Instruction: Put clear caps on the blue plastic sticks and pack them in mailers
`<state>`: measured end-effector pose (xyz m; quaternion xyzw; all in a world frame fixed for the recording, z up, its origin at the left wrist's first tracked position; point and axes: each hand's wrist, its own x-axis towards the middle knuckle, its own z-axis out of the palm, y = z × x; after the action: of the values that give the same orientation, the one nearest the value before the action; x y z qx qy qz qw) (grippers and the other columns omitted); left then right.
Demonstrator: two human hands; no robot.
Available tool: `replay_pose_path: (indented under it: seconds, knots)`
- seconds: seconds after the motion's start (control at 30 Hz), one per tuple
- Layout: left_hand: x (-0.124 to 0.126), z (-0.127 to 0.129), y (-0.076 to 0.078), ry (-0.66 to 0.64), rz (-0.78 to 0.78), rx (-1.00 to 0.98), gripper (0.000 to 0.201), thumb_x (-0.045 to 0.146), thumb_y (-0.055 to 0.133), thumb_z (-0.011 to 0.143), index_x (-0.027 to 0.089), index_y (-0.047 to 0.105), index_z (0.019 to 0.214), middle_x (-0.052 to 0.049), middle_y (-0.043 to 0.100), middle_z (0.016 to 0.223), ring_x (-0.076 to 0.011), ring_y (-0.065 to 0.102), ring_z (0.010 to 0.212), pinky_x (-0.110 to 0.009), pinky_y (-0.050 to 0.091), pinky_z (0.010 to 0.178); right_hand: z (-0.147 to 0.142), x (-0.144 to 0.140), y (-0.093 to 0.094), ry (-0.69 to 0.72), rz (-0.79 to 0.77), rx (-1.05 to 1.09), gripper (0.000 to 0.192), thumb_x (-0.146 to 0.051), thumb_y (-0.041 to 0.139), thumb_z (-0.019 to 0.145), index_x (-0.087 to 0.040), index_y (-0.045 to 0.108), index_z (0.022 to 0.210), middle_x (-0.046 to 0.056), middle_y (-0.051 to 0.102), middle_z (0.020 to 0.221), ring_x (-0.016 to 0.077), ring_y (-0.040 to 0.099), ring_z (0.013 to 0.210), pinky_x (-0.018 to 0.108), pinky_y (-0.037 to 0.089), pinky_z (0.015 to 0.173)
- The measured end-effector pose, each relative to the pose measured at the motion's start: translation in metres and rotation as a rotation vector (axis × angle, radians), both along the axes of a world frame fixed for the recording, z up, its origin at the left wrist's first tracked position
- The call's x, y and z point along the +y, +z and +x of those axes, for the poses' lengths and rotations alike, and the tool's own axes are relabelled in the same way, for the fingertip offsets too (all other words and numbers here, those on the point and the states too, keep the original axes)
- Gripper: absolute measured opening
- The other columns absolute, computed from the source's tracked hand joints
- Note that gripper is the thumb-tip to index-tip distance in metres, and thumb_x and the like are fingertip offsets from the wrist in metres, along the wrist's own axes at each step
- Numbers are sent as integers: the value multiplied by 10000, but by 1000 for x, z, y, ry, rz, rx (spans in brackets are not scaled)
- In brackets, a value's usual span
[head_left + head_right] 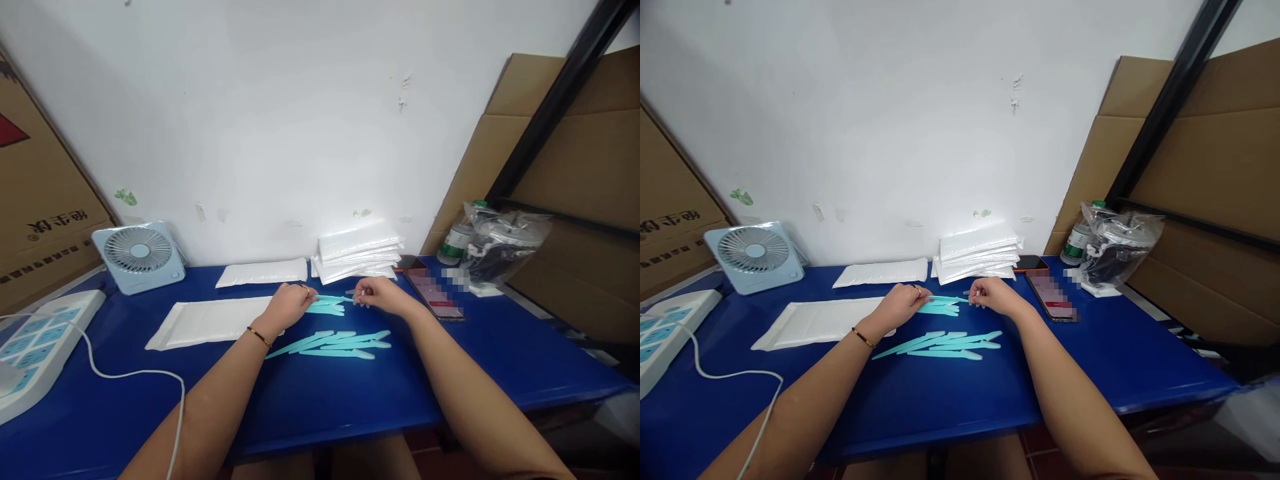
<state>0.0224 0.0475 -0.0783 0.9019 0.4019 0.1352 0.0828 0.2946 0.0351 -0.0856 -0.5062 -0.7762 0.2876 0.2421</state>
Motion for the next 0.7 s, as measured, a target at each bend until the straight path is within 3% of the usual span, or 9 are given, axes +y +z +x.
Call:
replay_pose_path:
  seconds: [0.1,0.17,0.27,0.37,0.5,0.7]
  knots:
    - [4,-10,5,81,7,-12,250,347,483,846,227,643,995,-38,655,1008,-206,573,954,-302,402,818,6,4,-2,-96,83,-81,152,-312,637,731,-173,632,791,8,620,647,126,556,567,223,383,536]
    - [0,-17,12,116,-35,-38,335,414,558,773,218,619,1038,-47,633,992,-211,573,925,-295,418,772,6,2,2,-126,181,-131,157,-321,653,722,-183,644,796,17,624,705,129,551,597,228,378,550]
    - [-11,-23,25,73,-279,52,367,483,631,669,216,646,920,-21,636,874,-175,589,737,-258,411,600,0,-5,9,-83,222,-136,142,-322,602,772,-190,654,783,26,630,762,127,545,620,231,384,568]
    - [-25,-21,31,5,-447,210,244,393,695,596,222,666,768,7,652,747,-152,570,627,-240,357,500,-6,-11,12,-24,157,-85,156,-310,563,801,-184,654,794,23,637,744,120,538,605,229,393,569]
    - [-34,-11,32,13,-410,248,43,229,620,642,208,653,660,5,664,695,-142,571,622,-229,339,487,-18,-16,12,36,128,-47,198,-347,578,796,-176,677,817,30,636,754,124,515,618,229,384,562]
    - [-29,-1,29,15,-194,48,134,282,515,775,214,629,792,-7,661,793,-147,581,700,-229,368,555,-44,-25,11,153,29,24,328,-455,623,763,-180,690,929,5,604,654,122,505,579,222,375,529]
